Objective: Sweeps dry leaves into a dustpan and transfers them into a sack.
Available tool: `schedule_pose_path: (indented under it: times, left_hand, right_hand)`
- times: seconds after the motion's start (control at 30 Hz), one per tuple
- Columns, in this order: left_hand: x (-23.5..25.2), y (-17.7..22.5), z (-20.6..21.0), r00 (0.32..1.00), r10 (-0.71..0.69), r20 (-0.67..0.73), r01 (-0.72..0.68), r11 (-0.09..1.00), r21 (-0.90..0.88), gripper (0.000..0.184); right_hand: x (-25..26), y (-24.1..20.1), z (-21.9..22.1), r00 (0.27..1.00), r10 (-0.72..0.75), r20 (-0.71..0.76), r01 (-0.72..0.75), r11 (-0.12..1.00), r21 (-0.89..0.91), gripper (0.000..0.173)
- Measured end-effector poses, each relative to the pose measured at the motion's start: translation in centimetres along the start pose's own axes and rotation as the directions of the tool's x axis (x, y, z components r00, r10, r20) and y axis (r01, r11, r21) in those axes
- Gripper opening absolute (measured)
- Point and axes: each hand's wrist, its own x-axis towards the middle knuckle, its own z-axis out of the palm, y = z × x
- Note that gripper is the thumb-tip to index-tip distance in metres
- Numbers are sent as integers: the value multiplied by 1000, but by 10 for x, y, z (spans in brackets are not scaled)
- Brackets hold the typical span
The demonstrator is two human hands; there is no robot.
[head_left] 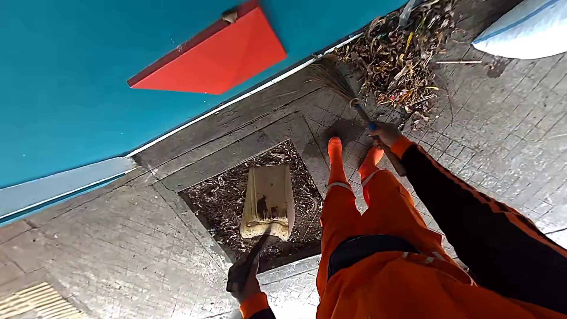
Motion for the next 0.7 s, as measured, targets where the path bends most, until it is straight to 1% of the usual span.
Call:
schedule_pose_path:
  times: [0.03, 0.07, 0.13, 0.2, 0.27, 0.33, 0.4, 0.47, 0.5, 0.53, 0.6, 0.63, 0.67, 0.7]
  left_hand:
    - [8, 7, 10, 999, 12, 38, -12, 1000, -3, 47]
    - [18, 13, 22, 996, 32, 78, -32, 999, 2, 46]
    - [39, 29, 53, 985, 73, 157, -87, 993, 85, 47]
    - [52, 52, 85, 966, 90, 241, -136, 973, 185, 48]
    - [69, 79, 129, 943, 119, 310, -184, 964, 190, 46]
    - [83, 105, 165, 893, 185, 409, -280, 942, 184, 44]
    - [99, 129, 212, 820, 267, 507, -392, 906, 158, 41]
    - [114, 152, 253, 756, 315, 574, -468, 873, 136, 41]
    - [122, 160, 274, 730, 341, 592, -499, 858, 122, 44]
    - [129, 171, 299, 701, 354, 619, -522, 846, 106, 46]
    - [140, 189, 348, 632, 365, 683, -575, 812, 98, 46]
    - [145, 195, 370, 598, 368, 712, -606, 789, 101, 45]
    - [150, 200, 394, 562, 380, 734, -642, 761, 97, 45]
    - [153, 206, 417, 529, 382, 758, -673, 732, 101, 44]
  right_hand:
    - [-20, 9, -24, 999, -15, -44, 17, 999, 42, 44]
    - [-44, 19, -45, 998, -19, -54, 22, 998, 67, 47]
    - [-98, 32, -81, 1000, -8, -7, 8, 998, 64, 52]
    - [-154, 56, -110, 999, 43, 26, -45, 997, 56, 57]
    - [-202, 76, -130, 998, 70, 3, -70, 992, 105, 58]
    - [-248, 105, -138, 990, 134, -54, -120, 971, 208, 56]
    - [-270, 129, -145, 969, 198, -146, -138, 929, 344, 57]
    - [-268, 149, -145, 924, 300, -238, -160, 868, 470, 54]
    - [-256, 156, -143, 889, 361, -283, -175, 837, 518, 51]
    - [-233, 159, -144, 856, 405, -320, -178, 813, 554, 46]
    - [-168, 155, -148, 817, 460, -348, -169, 768, 618, 34]
    - [-133, 150, -148, 814, 474, -335, -165, 742, 650, 29]
    - [-95, 141, -148, 823, 469, -320, -150, 723, 675, 26]
    - [-59, 127, -145, 847, 448, -288, -138, 707, 693, 26]
